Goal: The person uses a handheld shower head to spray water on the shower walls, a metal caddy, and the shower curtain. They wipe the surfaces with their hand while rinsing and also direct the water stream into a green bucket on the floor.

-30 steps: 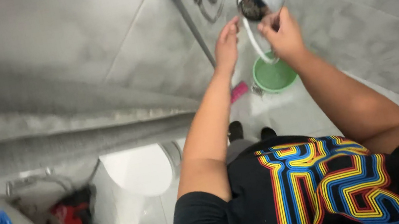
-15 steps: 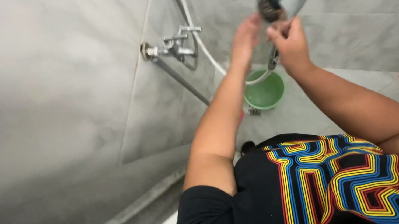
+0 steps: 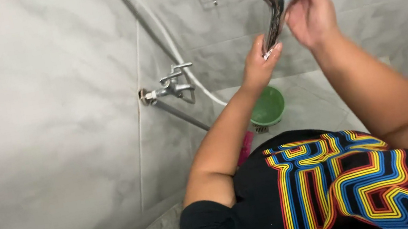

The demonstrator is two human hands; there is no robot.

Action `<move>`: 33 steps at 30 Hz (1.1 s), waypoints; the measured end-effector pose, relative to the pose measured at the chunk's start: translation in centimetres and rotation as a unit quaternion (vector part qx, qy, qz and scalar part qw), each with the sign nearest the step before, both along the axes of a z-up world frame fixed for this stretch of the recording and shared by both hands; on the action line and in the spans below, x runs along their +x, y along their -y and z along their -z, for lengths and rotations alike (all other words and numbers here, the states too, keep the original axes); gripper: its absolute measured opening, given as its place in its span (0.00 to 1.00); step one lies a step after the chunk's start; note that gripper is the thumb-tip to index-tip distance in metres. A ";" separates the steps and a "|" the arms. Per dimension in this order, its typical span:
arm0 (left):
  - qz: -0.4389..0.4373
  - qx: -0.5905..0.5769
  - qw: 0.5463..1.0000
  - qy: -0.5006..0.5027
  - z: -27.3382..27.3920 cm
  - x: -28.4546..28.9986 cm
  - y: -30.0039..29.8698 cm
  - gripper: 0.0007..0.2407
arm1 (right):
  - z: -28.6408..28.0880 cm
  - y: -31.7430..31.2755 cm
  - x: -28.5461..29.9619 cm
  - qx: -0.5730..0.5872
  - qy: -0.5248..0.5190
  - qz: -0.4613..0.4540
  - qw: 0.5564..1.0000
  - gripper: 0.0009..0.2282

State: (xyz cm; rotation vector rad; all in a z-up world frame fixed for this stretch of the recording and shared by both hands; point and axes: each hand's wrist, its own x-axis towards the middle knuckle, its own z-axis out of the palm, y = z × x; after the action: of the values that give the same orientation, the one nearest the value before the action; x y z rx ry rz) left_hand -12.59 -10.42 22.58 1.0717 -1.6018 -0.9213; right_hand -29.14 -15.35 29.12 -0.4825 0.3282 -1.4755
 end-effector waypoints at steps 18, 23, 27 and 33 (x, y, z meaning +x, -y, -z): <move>0.097 -0.061 0.993 0.024 3.5 -4.3 4.2 0.15 | 2.0 3.9 -4.4 0.042 0.042 0.028 0.998 0.19; 0.093 0.076 0.992 -0.026 4.6 -7.8 7.0 0.17 | 0.0 -2.4 -1.0 -0.011 -0.303 0.131 0.944 0.14; 0.118 0.027 0.991 -0.051 -1.3 -10.6 4.4 0.18 | 0.7 -2.4 -4.5 -0.087 -0.461 0.179 0.865 0.18; 0.126 0.084 0.988 0.033 -2.7 -16.1 3.5 0.22 | 1.3 -2.5 -10.4 -0.053 -0.516 0.224 0.825 0.13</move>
State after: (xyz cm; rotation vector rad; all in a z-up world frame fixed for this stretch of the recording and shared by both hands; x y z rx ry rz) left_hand -28.69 -13.95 25.25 1.0371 -1.7675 -1.2176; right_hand -39.49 -12.86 27.80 -1.3635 1.2926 -1.5597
